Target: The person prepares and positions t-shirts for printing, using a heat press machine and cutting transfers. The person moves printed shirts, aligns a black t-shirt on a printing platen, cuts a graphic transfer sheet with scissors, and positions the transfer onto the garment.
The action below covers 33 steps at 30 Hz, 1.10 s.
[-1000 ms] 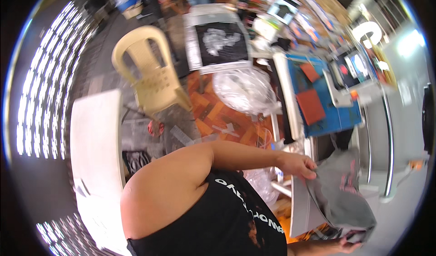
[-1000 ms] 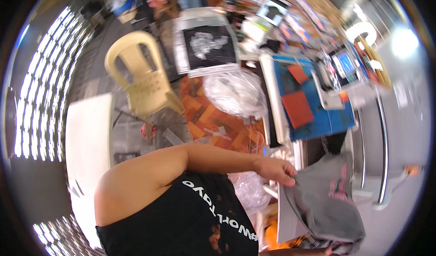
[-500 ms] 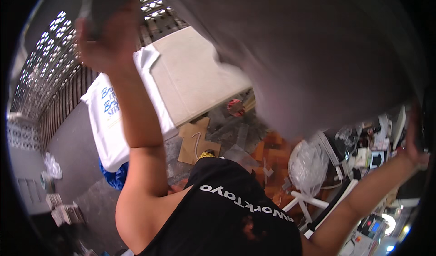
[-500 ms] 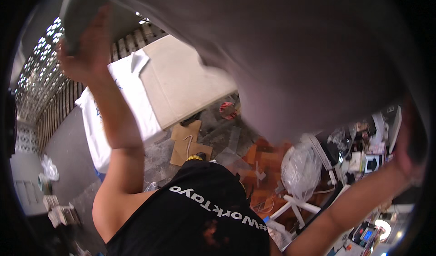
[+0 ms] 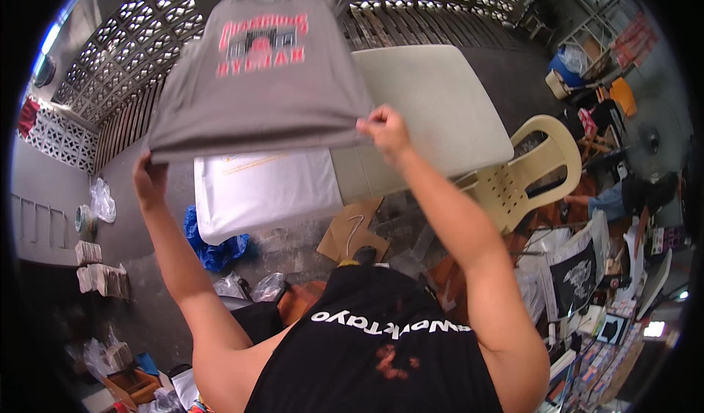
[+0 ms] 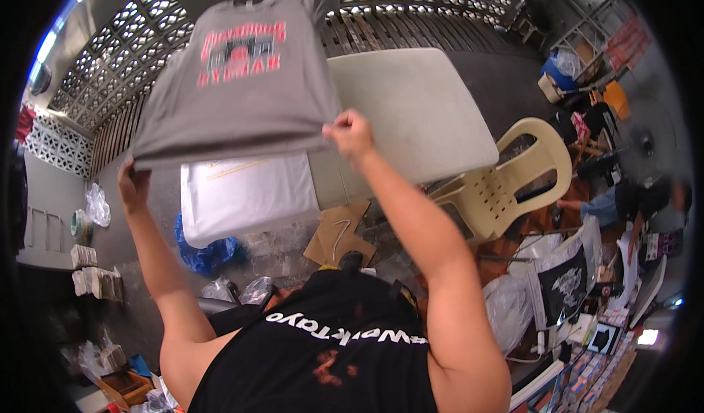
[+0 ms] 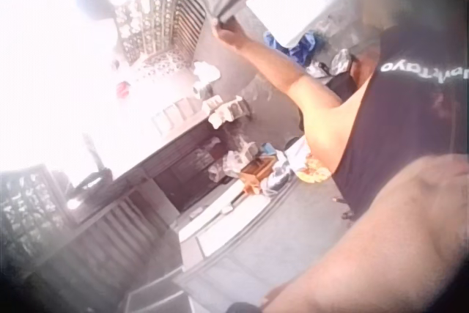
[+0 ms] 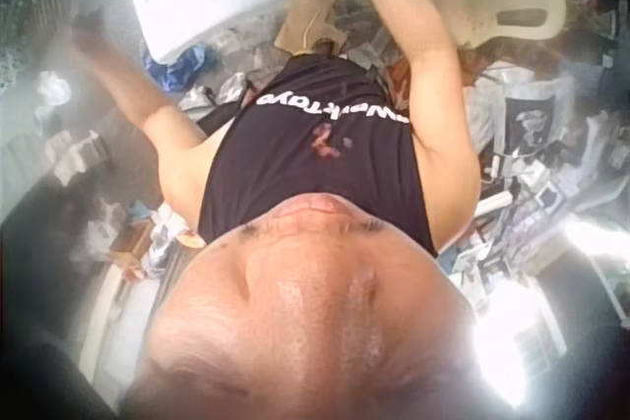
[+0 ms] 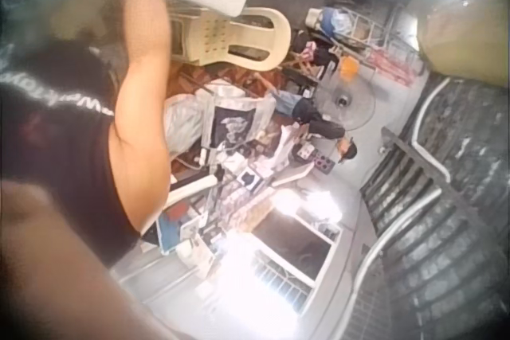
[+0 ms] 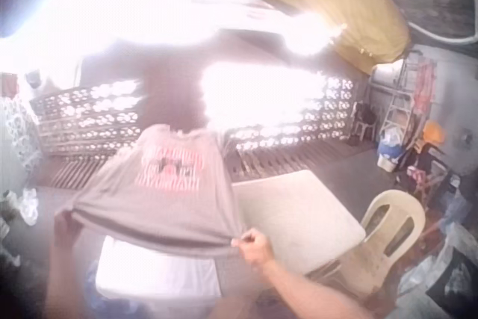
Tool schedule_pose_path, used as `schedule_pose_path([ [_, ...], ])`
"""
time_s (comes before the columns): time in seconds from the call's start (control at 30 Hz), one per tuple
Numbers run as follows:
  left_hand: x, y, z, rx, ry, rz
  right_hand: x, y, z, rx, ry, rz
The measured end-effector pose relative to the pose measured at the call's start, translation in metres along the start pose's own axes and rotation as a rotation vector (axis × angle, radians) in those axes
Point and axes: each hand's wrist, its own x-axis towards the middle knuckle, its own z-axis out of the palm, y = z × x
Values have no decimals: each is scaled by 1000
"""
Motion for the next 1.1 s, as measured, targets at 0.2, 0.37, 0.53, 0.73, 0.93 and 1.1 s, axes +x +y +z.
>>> schedule_pose_path([
  [0.2,-155,-105,-188,218,643,-275,-121,115,-24,-308,-432,210],
  [0.37,-265,-309,-166,471,607,-1000,-267,135,-166,-1035,-285,458],
  [0.53,-240,-443,-28,1168,-1163,-1381,-456,155,-240,-965,249,782],
  [0.73,-172,-546,121,1533,-2139,-956,-580,246,-174,-718,632,813],
  [0.93,-303,-615,260,1744,-2518,-481,-638,242,-209,-297,1290,660],
  [1.1,-530,-658,410,1619,-2584,177,-683,124,-251,-318,1300,494],
])
